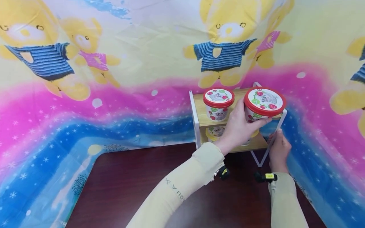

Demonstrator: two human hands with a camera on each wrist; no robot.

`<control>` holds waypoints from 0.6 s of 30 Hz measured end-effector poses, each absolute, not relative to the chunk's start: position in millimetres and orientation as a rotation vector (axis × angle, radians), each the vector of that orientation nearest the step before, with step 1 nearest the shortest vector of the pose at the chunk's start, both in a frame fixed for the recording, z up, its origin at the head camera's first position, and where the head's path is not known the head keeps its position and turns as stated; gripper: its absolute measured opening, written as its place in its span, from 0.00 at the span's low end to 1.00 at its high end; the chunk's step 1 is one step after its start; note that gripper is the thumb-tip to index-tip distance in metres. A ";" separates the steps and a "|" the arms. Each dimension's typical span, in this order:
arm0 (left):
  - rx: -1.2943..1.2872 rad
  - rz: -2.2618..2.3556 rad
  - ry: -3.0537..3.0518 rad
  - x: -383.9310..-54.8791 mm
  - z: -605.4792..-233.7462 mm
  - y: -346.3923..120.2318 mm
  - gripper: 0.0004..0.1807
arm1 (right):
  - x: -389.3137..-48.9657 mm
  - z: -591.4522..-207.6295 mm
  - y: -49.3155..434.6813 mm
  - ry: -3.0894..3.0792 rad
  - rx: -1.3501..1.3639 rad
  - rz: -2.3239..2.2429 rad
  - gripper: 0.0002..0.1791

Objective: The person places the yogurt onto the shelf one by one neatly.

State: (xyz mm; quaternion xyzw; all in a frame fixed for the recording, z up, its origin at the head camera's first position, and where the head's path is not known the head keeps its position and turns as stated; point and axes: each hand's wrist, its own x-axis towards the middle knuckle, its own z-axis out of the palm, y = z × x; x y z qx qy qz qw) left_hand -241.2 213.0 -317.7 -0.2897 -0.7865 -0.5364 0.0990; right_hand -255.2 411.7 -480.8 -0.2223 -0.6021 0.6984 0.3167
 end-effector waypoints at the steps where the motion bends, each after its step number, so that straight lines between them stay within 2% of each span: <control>1: -0.844 -1.582 -2.330 -243.7 -318.0 213.8 0.50 | -255.8 -481.1 411.4 -1.576 -0.583 1.842 0.31; 10: -0.771 -1.560 -2.390 -259.2 -316.3 221.7 0.53 | -258.0 -484.5 410.3 -1.512 -0.544 1.877 0.31; 18: -0.687 -1.569 -2.439 -266.9 -321.2 225.0 0.51 | -256.9 -482.7 410.3 -1.485 -0.567 1.890 0.30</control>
